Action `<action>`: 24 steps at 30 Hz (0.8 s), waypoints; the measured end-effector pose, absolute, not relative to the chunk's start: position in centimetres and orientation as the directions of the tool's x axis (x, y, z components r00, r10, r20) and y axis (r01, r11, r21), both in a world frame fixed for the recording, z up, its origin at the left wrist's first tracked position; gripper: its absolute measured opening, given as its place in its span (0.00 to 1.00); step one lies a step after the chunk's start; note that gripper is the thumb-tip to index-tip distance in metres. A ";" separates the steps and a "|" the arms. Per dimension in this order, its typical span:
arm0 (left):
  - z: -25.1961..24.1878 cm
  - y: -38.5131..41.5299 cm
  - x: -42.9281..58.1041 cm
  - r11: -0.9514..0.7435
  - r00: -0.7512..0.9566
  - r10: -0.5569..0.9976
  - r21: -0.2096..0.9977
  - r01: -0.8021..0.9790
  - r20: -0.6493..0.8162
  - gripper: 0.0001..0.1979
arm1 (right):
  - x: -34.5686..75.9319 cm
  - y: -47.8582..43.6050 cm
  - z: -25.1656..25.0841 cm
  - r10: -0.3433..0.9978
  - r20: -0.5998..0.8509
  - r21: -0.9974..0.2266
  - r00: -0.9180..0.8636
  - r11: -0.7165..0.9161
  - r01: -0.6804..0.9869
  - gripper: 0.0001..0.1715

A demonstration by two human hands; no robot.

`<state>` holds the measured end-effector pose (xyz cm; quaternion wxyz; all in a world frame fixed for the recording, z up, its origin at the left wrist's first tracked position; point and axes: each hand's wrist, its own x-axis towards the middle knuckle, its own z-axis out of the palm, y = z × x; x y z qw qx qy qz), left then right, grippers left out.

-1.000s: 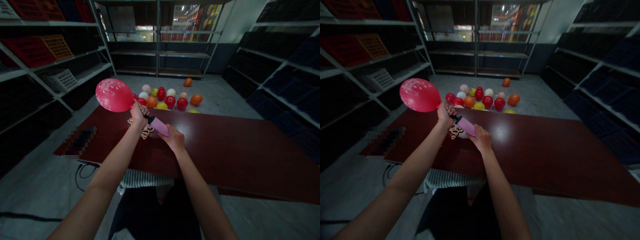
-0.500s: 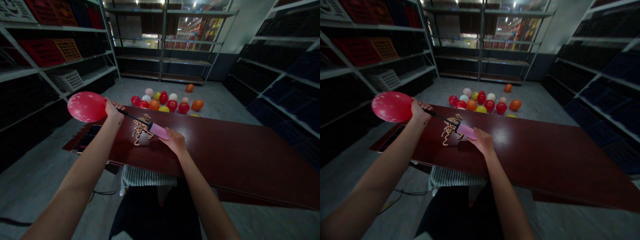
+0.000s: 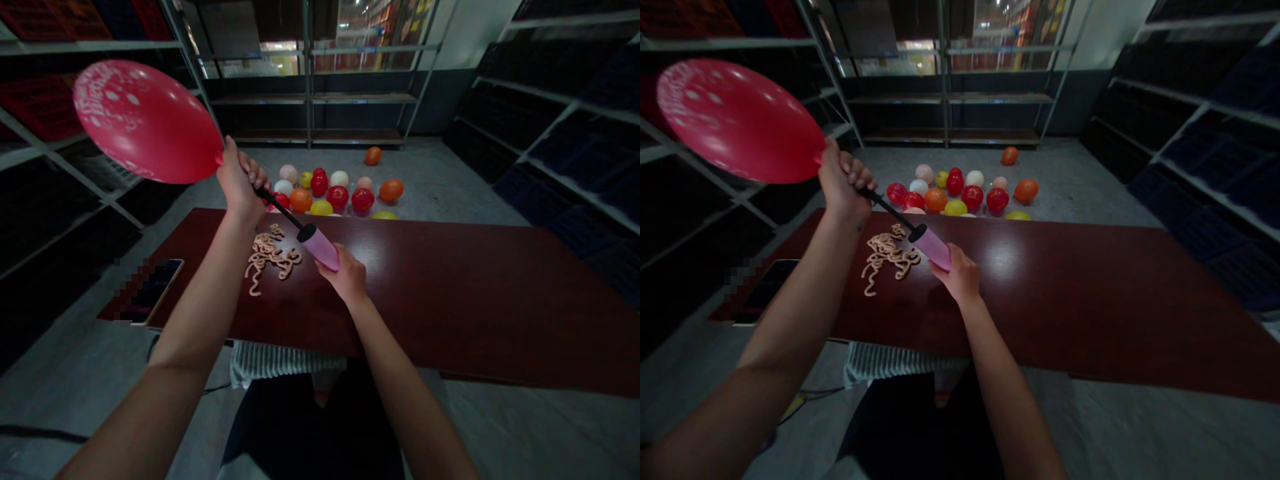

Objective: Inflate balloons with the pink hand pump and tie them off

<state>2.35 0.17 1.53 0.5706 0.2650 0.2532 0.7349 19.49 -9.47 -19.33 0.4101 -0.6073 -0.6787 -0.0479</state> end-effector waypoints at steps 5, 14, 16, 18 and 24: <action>-2.0 -1.1 8.0 -0.163 -0.177 0.982 0.723 -0.671 0.057 0.27 | 19.4 -9.5 -19.2 0.816 0.560 -0.474 0.145 0.172 0.863 0.29; -6.7 -0.4 5.4 -0.086 -0.211 0.971 0.659 -0.748 -0.113 0.28 | 19.0 -9.2 -18.9 0.855 0.516 -0.382 0.048 0.180 0.906 0.30; -7.4 -0.3 3.7 -0.067 -0.228 0.957 0.634 -0.770 -0.177 0.26 | 18.7 -9.2 -19.0 0.860 0.509 -0.317 -0.027 0.216 0.923 0.29; -7.9 -0.6 2.2 -0.052 -0.237 0.946 0.616 -0.786 -0.222 0.25 | 18.4 -9.3 -19.0 0.868 0.488 -0.241 -0.093 0.236 0.941 0.28; -8.1 -2.1 -2.3 -0.123 -0.291 0.935 0.586 -0.801 -0.201 0.22 | 18.1 -9.7 -18.5 0.876 0.427 -0.090 -0.224 0.288 0.953 0.30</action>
